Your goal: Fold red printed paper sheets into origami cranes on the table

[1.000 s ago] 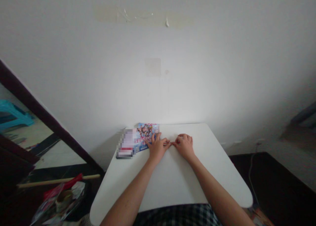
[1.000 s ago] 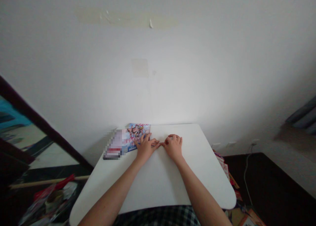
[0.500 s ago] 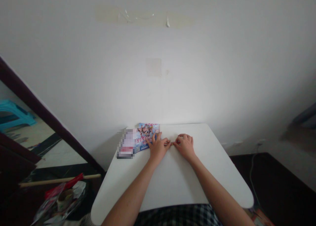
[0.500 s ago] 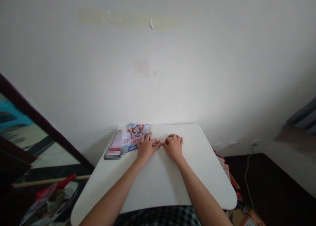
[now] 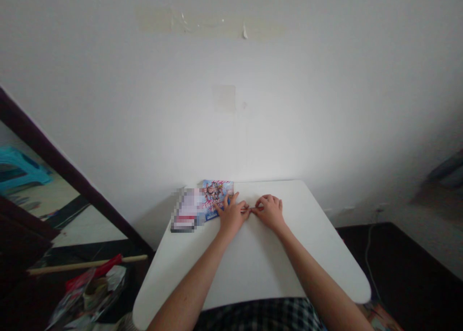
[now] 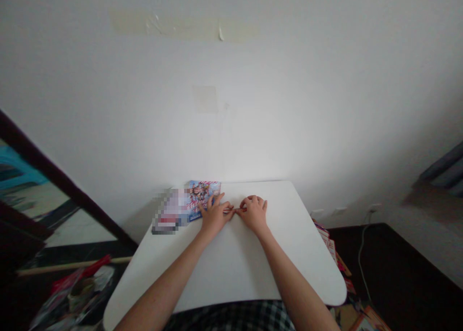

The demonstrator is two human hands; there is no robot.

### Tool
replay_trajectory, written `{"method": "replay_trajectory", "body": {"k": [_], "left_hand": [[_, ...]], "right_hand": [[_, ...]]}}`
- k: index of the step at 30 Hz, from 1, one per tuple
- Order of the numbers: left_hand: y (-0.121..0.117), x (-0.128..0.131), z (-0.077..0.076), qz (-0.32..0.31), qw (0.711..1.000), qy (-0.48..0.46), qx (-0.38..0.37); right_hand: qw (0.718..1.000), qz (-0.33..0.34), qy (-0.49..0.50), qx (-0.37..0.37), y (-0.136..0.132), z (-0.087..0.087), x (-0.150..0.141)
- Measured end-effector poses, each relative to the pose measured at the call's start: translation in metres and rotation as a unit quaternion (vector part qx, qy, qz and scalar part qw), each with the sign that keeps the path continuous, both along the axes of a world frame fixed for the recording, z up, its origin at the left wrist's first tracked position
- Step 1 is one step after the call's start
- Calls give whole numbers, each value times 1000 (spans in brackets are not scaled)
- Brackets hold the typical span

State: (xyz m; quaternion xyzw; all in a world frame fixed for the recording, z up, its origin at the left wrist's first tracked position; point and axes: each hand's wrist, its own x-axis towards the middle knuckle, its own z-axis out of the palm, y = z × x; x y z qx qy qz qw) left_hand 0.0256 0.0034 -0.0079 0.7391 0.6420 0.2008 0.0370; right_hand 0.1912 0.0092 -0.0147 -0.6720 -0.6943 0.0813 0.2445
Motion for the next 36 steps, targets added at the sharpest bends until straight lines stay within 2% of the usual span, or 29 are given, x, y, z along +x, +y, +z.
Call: {"method": "replay_trajectory", "body": {"k": [16, 26, 36], "left_hand": [[10, -11, -1, -7, 998, -38, -52], [5, -9, -1, 14, 999, -38, -31], [4, -10, -2, 12, 998, -38, -41]], "right_hand": [[999, -19, 16, -31, 8, -4, -2], [997, -17, 33, -66, 14, -2, 4], [998, 1, 34, -61, 17, -6, 14]]}}
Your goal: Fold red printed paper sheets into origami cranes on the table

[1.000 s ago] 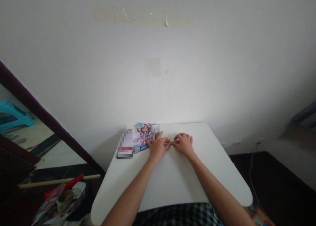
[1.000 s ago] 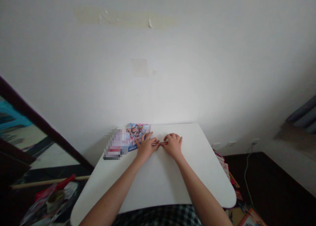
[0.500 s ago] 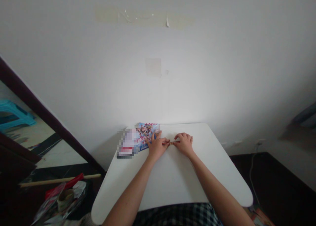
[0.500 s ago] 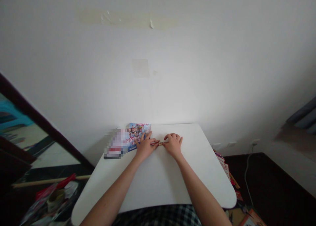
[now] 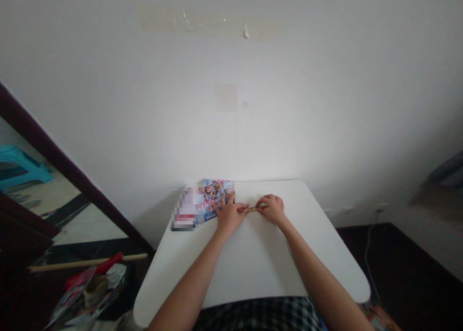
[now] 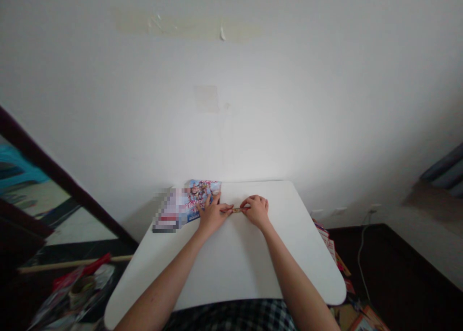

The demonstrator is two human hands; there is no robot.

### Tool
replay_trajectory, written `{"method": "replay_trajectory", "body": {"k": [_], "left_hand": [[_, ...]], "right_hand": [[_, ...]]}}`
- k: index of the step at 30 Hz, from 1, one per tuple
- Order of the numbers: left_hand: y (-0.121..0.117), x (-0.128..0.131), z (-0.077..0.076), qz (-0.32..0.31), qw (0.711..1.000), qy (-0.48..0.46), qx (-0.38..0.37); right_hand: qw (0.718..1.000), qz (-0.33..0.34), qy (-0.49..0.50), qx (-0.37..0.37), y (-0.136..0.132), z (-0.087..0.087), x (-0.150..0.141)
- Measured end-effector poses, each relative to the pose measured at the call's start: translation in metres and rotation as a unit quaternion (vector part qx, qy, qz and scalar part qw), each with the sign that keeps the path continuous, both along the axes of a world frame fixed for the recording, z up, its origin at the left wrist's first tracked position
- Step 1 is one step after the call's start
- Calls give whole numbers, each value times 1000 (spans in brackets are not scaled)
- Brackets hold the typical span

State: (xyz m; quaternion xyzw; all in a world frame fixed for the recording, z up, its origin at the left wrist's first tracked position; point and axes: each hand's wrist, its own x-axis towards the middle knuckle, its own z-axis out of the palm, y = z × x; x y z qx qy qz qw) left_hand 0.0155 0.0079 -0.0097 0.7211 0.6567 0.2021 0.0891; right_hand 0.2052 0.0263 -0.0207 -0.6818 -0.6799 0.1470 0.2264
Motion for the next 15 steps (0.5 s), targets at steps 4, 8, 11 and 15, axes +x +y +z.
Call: {"method": "replay_trajectory", "body": {"k": [4, 8, 11, 15], "left_hand": [[0, -1, -2, -4, 1000, 2, 4], [-2, -1, -5, -5, 1000, 7, 22], [-2, 1, -6, 1, 999, 8, 38], [-1, 5, -6, 12, 999, 10, 40]], "right_hand": [[1000, 3, 14, 23, -2, -3, 1], [999, 11, 29, 41, -6, -1, 2], [998, 13, 32, 60, -10, 1, 0], [995, 5, 14, 99, -15, 1, -6]]}}
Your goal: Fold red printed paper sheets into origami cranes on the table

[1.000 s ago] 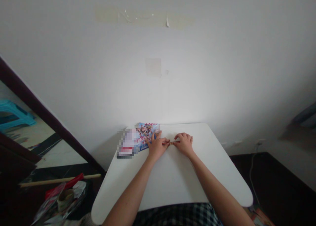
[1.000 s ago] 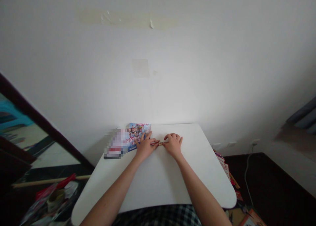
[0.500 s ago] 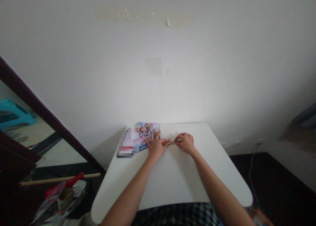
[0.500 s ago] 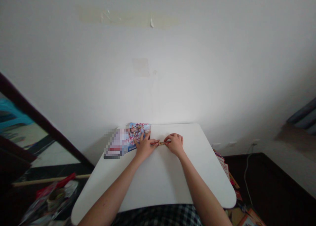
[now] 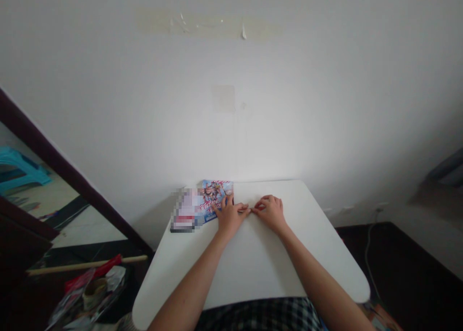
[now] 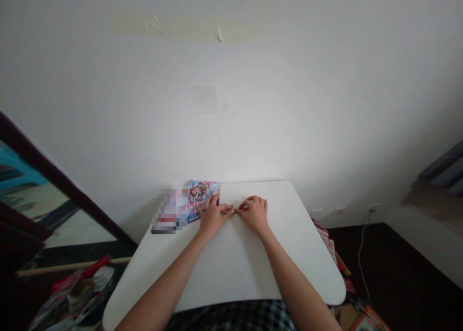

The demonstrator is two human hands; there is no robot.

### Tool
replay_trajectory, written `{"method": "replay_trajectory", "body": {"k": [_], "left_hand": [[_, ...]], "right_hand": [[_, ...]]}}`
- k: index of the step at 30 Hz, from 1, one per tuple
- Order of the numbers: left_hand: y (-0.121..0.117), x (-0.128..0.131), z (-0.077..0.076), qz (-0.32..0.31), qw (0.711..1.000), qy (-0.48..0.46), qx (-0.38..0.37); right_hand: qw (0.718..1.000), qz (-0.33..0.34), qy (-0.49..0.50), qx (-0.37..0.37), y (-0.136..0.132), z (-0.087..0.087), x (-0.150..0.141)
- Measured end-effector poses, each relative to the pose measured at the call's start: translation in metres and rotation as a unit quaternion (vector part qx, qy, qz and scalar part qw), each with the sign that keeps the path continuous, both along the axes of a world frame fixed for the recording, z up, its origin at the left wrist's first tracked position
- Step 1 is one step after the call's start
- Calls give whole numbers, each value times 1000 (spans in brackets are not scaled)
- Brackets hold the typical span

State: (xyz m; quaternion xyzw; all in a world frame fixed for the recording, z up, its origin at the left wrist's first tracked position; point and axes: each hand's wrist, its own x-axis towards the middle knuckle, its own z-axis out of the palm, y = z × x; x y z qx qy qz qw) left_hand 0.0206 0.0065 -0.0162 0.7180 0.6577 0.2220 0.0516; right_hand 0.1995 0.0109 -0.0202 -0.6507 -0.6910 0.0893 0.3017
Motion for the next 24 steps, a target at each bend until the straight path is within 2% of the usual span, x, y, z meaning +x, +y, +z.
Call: {"method": "replay_trajectory", "body": {"k": [10, 24], "left_hand": [[2, 5, 2, 4, 1000, -4, -2], [7, -5, 12, -6, 997, -22, -74]], "right_hand": [[1000, -15, -13, -4, 0, 1, -4], [997, -20, 17, -68, 8, 7, -3]]}}
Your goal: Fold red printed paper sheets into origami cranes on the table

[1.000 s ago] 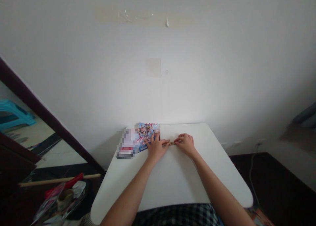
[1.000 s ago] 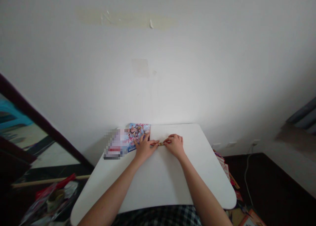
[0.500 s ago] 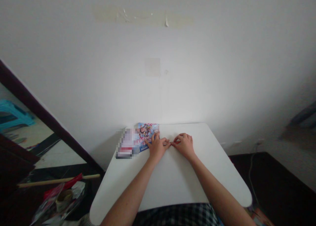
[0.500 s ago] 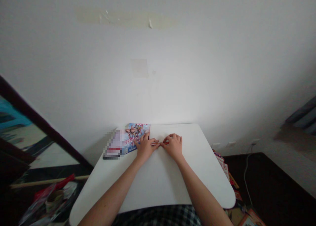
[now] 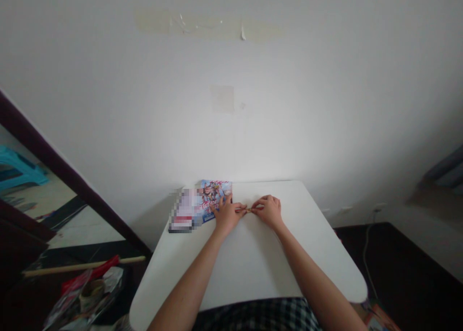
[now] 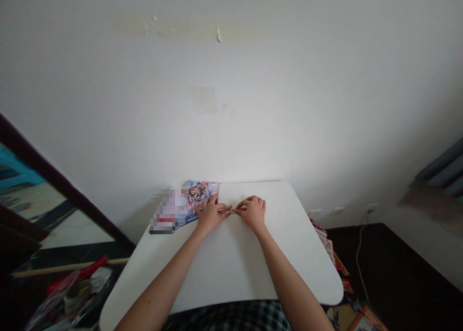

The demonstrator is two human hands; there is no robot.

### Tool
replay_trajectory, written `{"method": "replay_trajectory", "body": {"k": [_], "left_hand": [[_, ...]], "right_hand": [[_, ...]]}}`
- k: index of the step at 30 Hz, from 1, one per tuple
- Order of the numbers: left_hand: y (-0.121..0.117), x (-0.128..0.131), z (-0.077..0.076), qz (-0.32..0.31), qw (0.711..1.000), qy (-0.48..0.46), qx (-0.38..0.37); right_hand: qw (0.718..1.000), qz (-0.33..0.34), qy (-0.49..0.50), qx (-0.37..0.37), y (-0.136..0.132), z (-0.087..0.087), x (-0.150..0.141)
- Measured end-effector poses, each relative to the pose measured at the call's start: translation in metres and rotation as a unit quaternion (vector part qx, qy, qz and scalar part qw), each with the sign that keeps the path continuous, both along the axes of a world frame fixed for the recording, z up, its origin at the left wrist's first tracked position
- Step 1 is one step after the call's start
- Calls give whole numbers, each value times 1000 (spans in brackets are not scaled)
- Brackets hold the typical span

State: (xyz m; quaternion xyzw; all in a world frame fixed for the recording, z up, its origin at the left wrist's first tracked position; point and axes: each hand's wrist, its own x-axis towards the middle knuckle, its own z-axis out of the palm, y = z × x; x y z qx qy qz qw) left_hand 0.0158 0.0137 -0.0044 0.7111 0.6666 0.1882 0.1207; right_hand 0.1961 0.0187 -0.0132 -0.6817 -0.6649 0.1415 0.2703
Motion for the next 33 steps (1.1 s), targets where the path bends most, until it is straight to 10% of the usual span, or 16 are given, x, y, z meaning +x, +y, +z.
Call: {"method": "replay_trajectory", "body": {"k": [33], "left_hand": [[-17, -2, -8, -36, 993, 43, 100]], "right_hand": [[994, 60, -31, 86, -7, -12, 19]]}}
